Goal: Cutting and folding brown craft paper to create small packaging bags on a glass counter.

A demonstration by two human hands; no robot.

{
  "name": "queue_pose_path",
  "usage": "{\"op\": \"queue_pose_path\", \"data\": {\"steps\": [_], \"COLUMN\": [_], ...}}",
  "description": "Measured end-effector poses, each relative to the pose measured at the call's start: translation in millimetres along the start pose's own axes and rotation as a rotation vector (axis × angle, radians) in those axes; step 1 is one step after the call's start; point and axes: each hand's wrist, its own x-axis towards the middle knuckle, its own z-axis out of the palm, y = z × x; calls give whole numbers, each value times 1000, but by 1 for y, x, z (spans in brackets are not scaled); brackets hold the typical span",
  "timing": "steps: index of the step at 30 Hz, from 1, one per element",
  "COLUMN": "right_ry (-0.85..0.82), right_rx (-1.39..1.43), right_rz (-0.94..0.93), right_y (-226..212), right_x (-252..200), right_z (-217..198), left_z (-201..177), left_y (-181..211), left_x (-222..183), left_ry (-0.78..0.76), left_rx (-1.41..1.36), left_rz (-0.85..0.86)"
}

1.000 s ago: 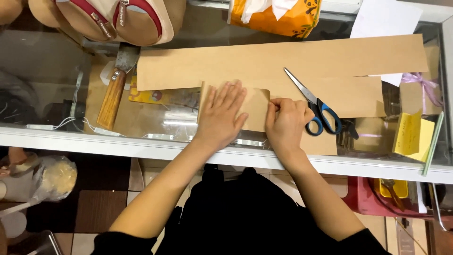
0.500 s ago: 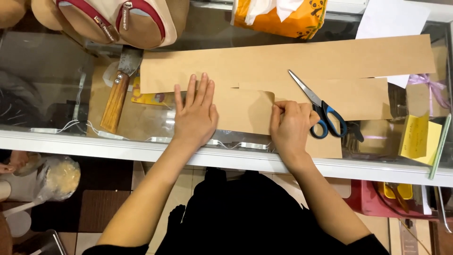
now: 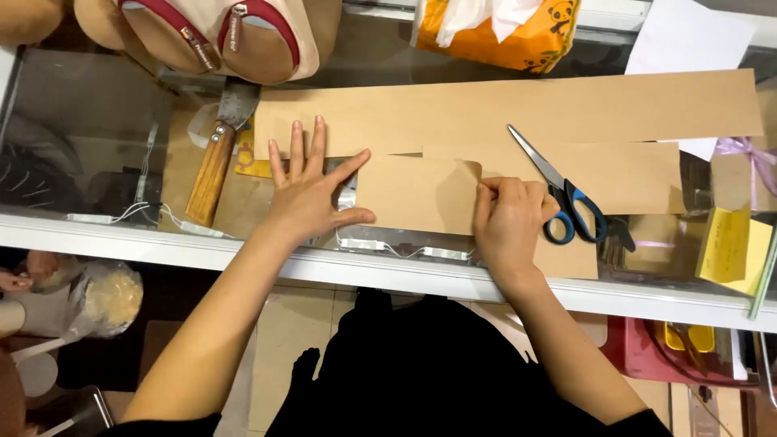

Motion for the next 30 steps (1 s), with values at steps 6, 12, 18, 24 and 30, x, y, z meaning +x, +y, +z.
{"op": "queue_pose_path", "data": {"steps": [6,12,18,24,30], "right_ry": [20,83,-245,-200,-205], "right_rx": [-11,76,286,230,212], "right_rz": [-6,-174,-309,-347,-317], "right_y": [7,-24,-98,-108,-108], "right_x": [-3,14,25,34,55], "right_z": [9,-28,17,64,74], "left_z": [-8,-4,-10,-9,1], "left_y": [-1,-5,-3,-5,-11], "left_x": [1,3,1,2,5], "left_ry": [-56,-66,-76,-73,-49], "left_rx": [-58,-110,-150,-152,-156], "left_rz": [-17,-22,-18,-10,3]}}
